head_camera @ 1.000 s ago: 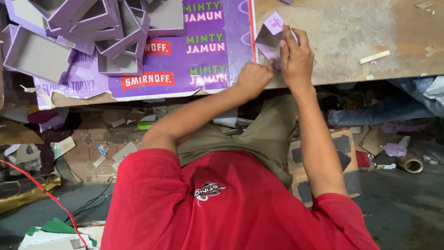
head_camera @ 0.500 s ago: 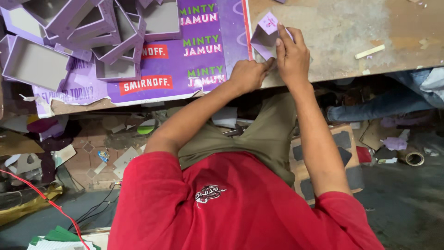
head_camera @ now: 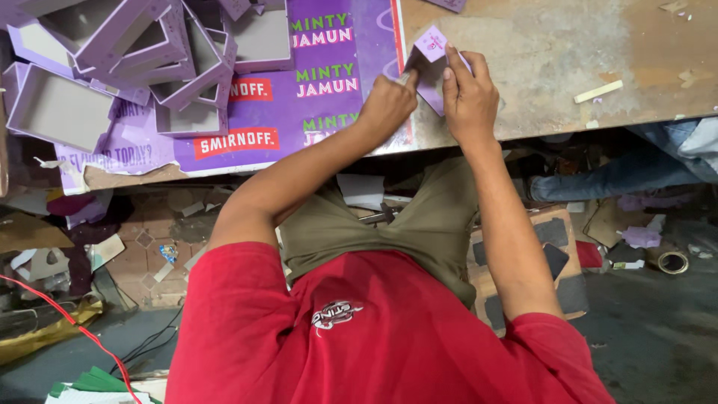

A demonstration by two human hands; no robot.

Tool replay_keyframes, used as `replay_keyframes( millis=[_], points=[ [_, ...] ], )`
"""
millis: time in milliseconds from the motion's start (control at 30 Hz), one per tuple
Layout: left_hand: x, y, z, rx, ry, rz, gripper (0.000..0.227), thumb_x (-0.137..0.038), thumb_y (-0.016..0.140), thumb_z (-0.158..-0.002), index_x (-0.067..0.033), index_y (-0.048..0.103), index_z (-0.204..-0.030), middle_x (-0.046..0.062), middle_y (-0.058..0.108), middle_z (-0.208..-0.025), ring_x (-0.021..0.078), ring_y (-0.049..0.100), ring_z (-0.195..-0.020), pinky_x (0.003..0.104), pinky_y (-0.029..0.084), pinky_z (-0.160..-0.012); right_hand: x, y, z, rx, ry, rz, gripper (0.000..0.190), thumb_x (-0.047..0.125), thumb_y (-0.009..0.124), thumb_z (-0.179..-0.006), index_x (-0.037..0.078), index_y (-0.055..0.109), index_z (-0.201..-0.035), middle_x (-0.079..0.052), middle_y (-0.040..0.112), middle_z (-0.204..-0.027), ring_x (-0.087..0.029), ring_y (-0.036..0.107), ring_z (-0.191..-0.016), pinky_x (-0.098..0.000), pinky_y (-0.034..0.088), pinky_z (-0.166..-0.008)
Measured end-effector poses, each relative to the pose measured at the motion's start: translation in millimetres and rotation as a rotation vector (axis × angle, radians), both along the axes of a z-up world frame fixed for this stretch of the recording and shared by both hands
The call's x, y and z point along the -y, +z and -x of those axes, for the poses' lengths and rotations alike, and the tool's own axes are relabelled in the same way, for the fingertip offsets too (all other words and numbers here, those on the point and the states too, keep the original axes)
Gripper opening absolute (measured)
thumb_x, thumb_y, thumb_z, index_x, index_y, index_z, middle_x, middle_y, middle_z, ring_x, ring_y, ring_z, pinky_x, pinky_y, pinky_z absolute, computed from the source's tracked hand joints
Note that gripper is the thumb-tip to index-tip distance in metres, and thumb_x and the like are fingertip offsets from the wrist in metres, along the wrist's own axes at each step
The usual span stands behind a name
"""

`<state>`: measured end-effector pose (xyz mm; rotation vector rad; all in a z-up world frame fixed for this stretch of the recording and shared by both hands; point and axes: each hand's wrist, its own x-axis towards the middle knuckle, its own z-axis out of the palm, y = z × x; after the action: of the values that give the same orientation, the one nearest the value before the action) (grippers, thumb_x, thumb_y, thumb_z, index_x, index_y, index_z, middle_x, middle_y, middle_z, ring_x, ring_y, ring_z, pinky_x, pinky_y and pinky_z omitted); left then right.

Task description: The person assembles small purple cardboard boxes by folding flaps and inserting wooden sticks into slots. They handle multiple boxes one at a time, placing finished units aside on the table.

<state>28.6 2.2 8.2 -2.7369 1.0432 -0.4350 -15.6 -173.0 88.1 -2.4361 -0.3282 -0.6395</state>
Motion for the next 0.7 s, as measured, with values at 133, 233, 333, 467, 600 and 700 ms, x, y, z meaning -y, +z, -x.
replay_keyframes(
  millis=[133,233,333,467,600,700],
  points=[
    [-3,-2,-6,-0.148,-0.059,0.169,0.053,-0.012,0.063,-0.088,0.0076,0.059,-0.137,0.006,0.068,-0.064,0.0227,0.068,-0.057,0.037,0.047,-0.052,-1,0,-1,0.025,-0.027,0.008,0.031,0.023,0.057,-0.112,0.013,0.069,-0.140,-0.014,0.065,-0.124,-0.035,0.071,-0.098,-0.0426,0.057,-0.083],
    [2,-1,12,-0.168,-0.152,0.294,0.053,-0.010,0.064,-0.086,0.0040,0.058,-0.136,0.009,0.068,-0.059,0.0275,0.069,-0.053,0.042,0.050,-0.048,-5,2,-4,0.026,-0.041,-0.006,0.032,0.025,0.057,-0.113,0.013,0.069,-0.140,-0.014,0.066,-0.123,-0.034,0.071,-0.097,-0.0425,0.057,-0.081],
    [15,-1,41,-0.354,-0.203,0.392,0.066,-0.010,0.064,-0.074,0.0013,0.057,-0.138,0.013,0.069,-0.065,0.0331,0.068,-0.054,0.046,0.050,-0.048,-3,-8,0,0.018,-0.047,-0.029,0.033,0.027,0.055,-0.114,0.012,0.069,-0.140,-0.014,0.066,-0.123,-0.034,0.071,-0.098,-0.0427,0.057,-0.082],
    [11,14,62,-0.583,-0.071,0.643,0.051,-0.016,0.060,-0.093,-0.0070,0.054,-0.143,0.012,0.072,-0.072,0.0374,0.069,-0.064,0.052,0.051,-0.057,18,-34,-15,-0.075,-0.097,-0.203,0.034,0.031,0.052,-0.115,0.013,0.065,-0.140,-0.013,0.069,-0.122,-0.031,0.072,-0.103,-0.0394,0.059,-0.085],
    [-10,31,72,-0.574,0.047,0.815,0.049,-0.023,0.059,-0.100,-0.0150,0.051,-0.148,0.017,0.071,-0.077,0.0397,0.069,-0.069,0.053,0.053,-0.065,61,-70,-31,-0.279,-0.233,-0.586,0.046,0.034,0.043,-0.119,0.011,0.044,-0.159,-0.019,0.059,-0.144,-0.030,0.057,-0.135,-0.0408,0.043,-0.115],
    [-26,42,54,-0.495,0.075,0.922,0.054,-0.017,0.058,-0.099,-0.0131,0.048,-0.152,0.020,0.070,-0.082,0.0409,0.069,-0.071,0.053,0.054,-0.068,81,-91,-24,-0.167,-0.202,-0.495,0.058,0.033,0.052,-0.119,0.008,0.031,-0.166,-0.024,0.037,-0.168,-0.037,0.037,-0.154,-0.0462,0.031,-0.128]
  ],
)
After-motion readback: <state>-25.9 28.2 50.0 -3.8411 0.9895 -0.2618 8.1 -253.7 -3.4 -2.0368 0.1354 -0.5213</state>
